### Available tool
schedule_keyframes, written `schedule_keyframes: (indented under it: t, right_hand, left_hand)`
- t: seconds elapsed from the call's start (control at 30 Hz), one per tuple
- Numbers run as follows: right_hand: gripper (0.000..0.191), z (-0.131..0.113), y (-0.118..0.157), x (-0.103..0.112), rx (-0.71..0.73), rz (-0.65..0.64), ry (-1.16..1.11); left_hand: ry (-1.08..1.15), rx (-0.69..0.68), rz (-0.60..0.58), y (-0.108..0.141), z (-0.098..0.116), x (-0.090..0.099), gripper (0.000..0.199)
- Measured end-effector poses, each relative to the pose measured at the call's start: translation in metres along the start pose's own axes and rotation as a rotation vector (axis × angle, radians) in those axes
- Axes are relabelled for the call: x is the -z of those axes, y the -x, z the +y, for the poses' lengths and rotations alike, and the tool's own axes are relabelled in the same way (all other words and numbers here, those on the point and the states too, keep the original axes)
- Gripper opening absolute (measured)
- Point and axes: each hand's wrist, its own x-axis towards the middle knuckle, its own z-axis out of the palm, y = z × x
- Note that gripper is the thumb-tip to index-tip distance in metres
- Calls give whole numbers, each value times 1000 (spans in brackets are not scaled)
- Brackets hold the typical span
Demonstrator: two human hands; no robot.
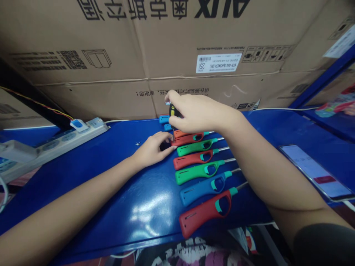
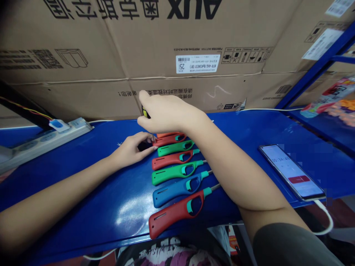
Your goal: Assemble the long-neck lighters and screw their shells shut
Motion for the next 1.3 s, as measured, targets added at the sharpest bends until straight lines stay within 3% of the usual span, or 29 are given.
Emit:
schedule_keyframes:
  t: [0.13,0.6,0.93,1.13,1.3]
  right_hand:
    - [34,-1,1,0,29,26,10]
    - [30,-1,1,-1,88,49,-27]
    - [36,1,2,-3,110,48,-54]
    - [22,-2,2,3,125,168,-194]
    - [18,8,22,19,-2,363,-341]
  left_hand:
    - [1,0,1,0,-1,0,15]
    - [5,-1,6,0,-1,-1,16]
    - [19,15,14,1,-1,-1,19]
    - [55,47,18,1,0,-1,20]
    - [77,82,-26,-4,2,4,22]
